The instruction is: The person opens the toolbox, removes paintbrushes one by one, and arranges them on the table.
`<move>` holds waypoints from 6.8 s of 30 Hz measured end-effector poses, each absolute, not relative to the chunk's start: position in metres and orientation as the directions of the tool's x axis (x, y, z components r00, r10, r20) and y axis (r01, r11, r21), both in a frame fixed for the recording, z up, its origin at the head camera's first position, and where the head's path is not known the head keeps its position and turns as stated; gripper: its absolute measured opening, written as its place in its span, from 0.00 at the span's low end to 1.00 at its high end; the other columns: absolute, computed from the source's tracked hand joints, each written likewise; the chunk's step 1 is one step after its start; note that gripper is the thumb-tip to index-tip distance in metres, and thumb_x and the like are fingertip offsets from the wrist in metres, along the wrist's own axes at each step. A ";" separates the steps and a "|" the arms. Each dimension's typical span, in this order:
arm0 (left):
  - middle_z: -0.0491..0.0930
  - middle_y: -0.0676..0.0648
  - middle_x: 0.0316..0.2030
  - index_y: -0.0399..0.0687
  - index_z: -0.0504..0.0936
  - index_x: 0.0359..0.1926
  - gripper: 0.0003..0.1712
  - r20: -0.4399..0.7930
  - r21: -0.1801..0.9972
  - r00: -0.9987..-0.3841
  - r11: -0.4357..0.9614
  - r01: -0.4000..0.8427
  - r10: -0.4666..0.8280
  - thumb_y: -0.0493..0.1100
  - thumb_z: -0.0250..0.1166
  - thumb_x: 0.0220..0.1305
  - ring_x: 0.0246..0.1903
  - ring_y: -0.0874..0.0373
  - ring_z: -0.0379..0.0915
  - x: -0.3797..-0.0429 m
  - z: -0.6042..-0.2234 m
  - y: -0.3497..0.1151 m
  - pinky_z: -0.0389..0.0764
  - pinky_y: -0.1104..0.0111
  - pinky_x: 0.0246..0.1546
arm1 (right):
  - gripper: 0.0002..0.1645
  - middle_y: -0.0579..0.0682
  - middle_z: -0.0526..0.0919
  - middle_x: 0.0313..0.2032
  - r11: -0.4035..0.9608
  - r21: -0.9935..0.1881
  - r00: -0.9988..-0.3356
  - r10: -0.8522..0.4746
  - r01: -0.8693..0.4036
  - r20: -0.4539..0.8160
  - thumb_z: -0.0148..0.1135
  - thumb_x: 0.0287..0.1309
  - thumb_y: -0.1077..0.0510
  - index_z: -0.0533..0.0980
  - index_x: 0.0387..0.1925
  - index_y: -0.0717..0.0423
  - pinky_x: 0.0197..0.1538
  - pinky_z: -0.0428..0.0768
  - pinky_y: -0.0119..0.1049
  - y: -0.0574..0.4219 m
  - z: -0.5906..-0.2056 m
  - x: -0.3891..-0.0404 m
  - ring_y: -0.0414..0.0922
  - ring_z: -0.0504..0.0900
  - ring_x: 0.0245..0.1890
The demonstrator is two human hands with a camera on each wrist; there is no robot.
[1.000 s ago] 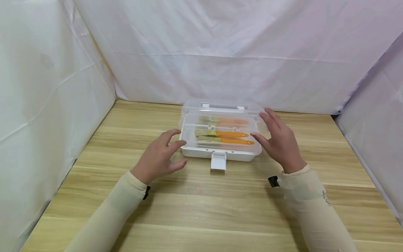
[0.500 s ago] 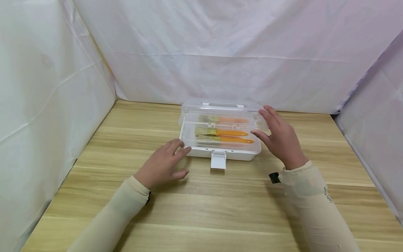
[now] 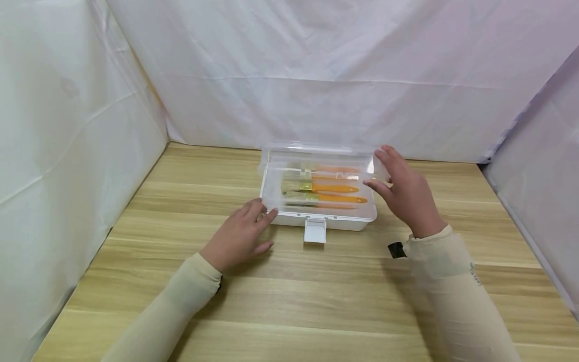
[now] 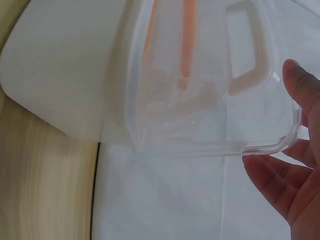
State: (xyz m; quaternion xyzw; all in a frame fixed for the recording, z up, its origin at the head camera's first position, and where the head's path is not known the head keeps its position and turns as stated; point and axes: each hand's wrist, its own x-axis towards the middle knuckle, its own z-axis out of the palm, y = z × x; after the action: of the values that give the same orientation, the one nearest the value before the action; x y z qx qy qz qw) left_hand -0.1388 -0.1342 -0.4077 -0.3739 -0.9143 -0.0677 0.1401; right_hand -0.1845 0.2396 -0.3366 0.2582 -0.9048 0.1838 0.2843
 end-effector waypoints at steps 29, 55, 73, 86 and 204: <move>0.73 0.36 0.63 0.39 0.75 0.65 0.34 0.272 0.035 -0.663 0.682 0.731 0.697 0.48 0.71 0.60 0.65 0.40 0.66 -0.131 -0.401 -0.148 0.71 0.54 0.62 | 0.38 0.51 0.57 0.74 0.788 -0.519 -0.942 -0.257 -0.333 0.215 0.58 0.70 0.46 0.57 0.76 0.43 0.60 0.70 0.59 0.238 -0.282 -0.222 0.63 0.74 0.60; 0.74 0.38 0.63 0.39 0.75 0.65 0.33 0.243 0.069 -0.682 0.689 0.721 0.690 0.50 0.69 0.63 0.67 0.42 0.64 -0.135 -0.400 -0.144 0.68 0.55 0.64 | 0.31 0.49 0.75 0.64 0.729 -0.660 -0.980 -0.071 -0.180 0.188 0.50 0.72 0.40 0.66 0.72 0.40 0.42 0.79 0.39 0.237 -0.291 -0.253 0.49 0.82 0.44; 0.74 0.38 0.62 0.40 0.75 0.66 0.33 0.224 0.133 -0.699 0.689 0.712 0.679 0.49 0.69 0.63 0.67 0.41 0.63 -0.139 -0.401 -0.147 0.68 0.54 0.64 | 0.28 0.54 0.80 0.47 0.706 -0.679 -0.958 0.001 -0.201 0.285 0.49 0.72 0.39 0.73 0.66 0.42 0.31 0.74 0.32 0.233 -0.299 -0.266 0.47 0.74 0.31; 0.75 0.39 0.62 0.40 0.75 0.65 0.31 0.226 0.161 -0.697 0.680 0.715 0.680 0.48 0.68 0.64 0.68 0.42 0.63 -0.139 -0.400 -0.148 0.70 0.53 0.63 | 0.30 0.55 0.77 0.46 0.628 -0.762 -0.974 0.031 -0.156 0.225 0.47 0.72 0.39 0.73 0.67 0.46 0.40 0.75 0.35 0.234 -0.298 -0.279 0.45 0.75 0.36; 0.74 0.31 0.60 0.30 0.68 0.68 0.27 0.061 0.598 -0.975 0.774 0.208 0.215 0.43 0.45 0.77 0.61 0.41 0.70 -0.195 -0.402 -0.121 0.70 0.51 0.61 | 0.26 0.61 0.68 0.49 0.451 -0.873 -0.948 -0.152 0.185 -0.279 0.40 0.76 0.56 0.57 0.70 0.61 0.44 0.81 0.48 0.258 -0.399 -0.219 0.53 0.77 0.44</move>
State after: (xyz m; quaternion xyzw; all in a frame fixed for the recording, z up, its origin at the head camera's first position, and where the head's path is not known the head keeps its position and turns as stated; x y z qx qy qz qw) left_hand -0.1954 -0.1207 -0.4016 -0.1123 -0.9418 -0.3168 -0.0053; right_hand -0.2186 0.2581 -0.3992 -0.0099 -0.8366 0.5236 -0.1607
